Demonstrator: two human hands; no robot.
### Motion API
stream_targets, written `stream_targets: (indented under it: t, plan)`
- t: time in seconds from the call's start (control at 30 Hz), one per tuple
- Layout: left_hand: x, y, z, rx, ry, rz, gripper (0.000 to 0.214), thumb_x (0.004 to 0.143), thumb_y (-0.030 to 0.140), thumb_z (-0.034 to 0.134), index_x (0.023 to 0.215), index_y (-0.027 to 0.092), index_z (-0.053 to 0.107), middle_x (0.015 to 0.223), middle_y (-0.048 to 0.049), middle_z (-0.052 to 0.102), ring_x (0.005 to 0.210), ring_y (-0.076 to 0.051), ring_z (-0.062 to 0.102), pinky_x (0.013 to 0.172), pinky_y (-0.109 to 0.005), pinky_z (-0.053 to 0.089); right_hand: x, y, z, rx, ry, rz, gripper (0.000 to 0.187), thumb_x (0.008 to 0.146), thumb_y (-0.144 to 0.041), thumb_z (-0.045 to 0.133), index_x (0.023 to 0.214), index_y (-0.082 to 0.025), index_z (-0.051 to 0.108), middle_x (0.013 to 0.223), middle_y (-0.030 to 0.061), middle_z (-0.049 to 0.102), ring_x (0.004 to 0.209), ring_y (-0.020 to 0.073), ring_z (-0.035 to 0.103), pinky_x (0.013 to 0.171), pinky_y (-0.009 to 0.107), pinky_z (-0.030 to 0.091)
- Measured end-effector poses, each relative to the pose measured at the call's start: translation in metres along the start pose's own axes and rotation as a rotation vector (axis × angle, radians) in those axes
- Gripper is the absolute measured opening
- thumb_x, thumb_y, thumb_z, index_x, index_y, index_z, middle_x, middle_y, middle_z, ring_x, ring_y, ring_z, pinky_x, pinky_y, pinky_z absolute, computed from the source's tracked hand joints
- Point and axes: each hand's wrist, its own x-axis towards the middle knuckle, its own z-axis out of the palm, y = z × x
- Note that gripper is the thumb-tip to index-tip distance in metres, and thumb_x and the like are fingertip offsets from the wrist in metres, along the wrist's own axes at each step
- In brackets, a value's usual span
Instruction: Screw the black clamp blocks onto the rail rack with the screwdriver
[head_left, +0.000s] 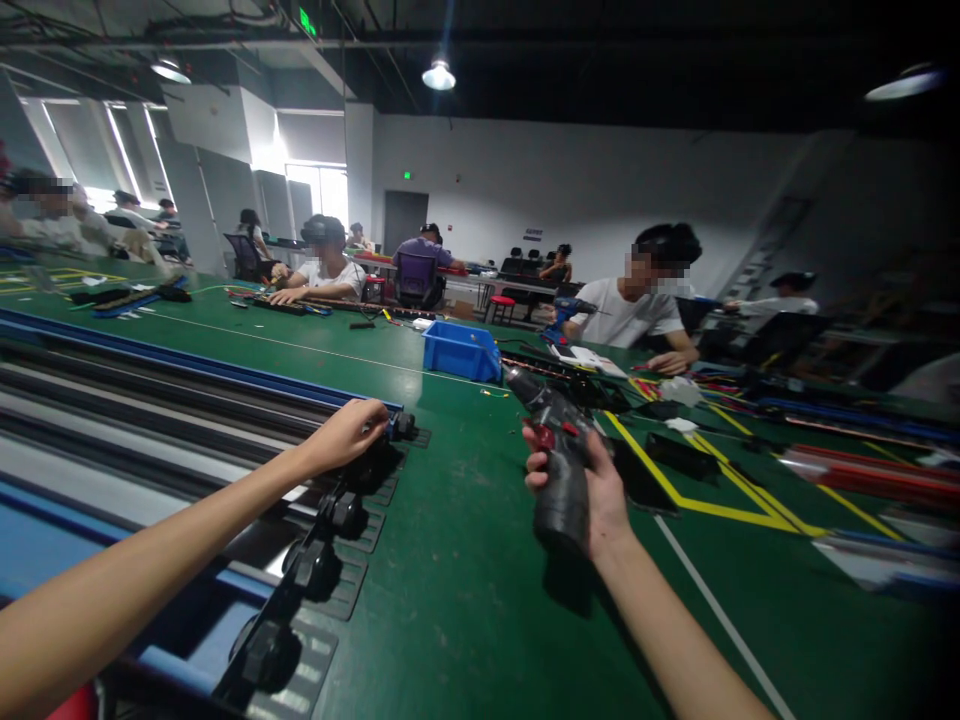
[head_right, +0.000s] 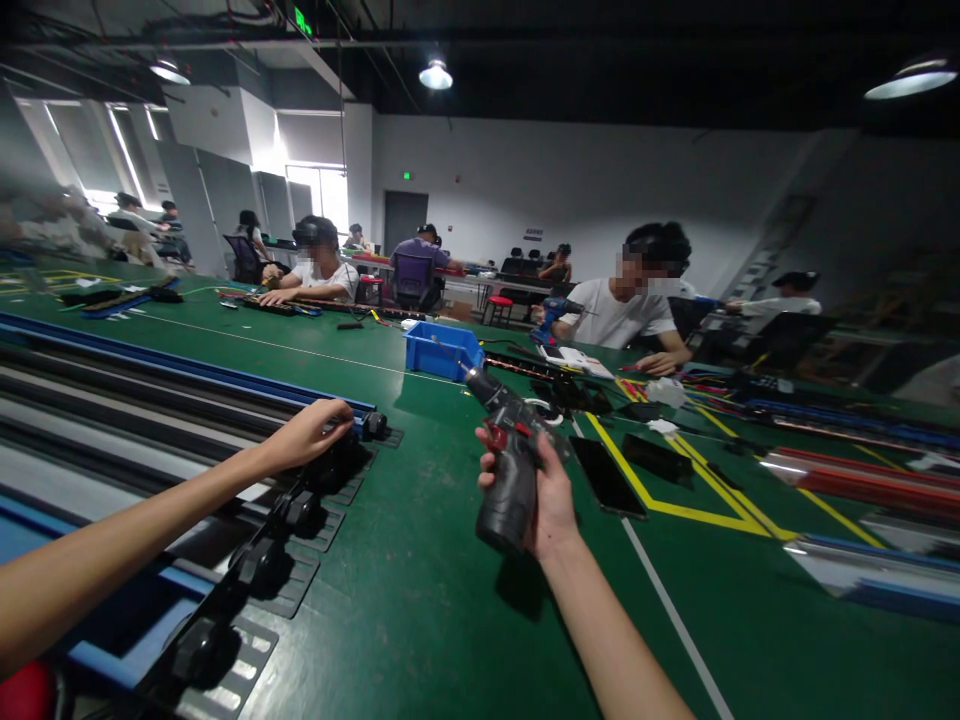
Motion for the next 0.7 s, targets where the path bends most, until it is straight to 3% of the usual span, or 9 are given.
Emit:
stream_targets:
  t: [0.13,0.3,0.5,0.7]
  plan:
    - [0.001,-0.001,0.0,-0.012,0.028,-0.011,0.013,0.094,0.026,0.048,0.095,0.019,0.058,0.091,-0.0065,0.062,0.086,-0.02,0.056,0.079,-0.033,0.042,-0.001,0.025,-0.006,0.174,0.042,0.183,0.028,0.092,-0.027,0.056,0.117,-0.015,0.058,0.108,0.0107,0.069,0.073,0.0145,0.065,0.054,0.023,0.056]
    - [0.002,0.002,-0.003,-0.171,0.018,-0.099,0.022,0.096,0.036,0.047,0.095,0.018,0.059,0.086,-0.0047,0.062,0.079,-0.018,0.056,0.072,-0.029,0.042,0.0,0.052,-0.009,0.232,0.123,0.26,0.026,0.092,-0.027,0.054,0.112,-0.01,0.058,0.099,0.0128,0.068,0.091,0.0219,0.068,0.074,0.034,0.062]
    - [0.003,0.001,-0.002,-0.48,-0.03,-0.228,0.027,0.094,0.042,0.051,0.093,0.016,0.058,0.079,-0.0009,0.057,0.068,-0.013,0.052,0.063,-0.025,0.041,0.002,0.068,-0.01,0.183,0.026,0.355,0.017,0.092,-0.024,0.053,0.099,-0.01,0.059,0.087,0.0095,0.064,0.076,0.0159,0.063,0.057,0.023,0.056]
    - [0.004,-0.006,0.001,-0.564,-0.049,-0.272,0.028,0.09,0.043,0.056,0.093,0.015,0.06,0.08,-0.0013,0.06,0.065,-0.012,0.052,0.062,-0.025,0.043,0.0,0.071,-0.012,0.095,-0.045,0.364,0.016,0.085,-0.02,0.055,0.093,-0.007,0.062,0.085,0.01,0.061,0.074,0.015,0.061,0.059,0.02,0.054]
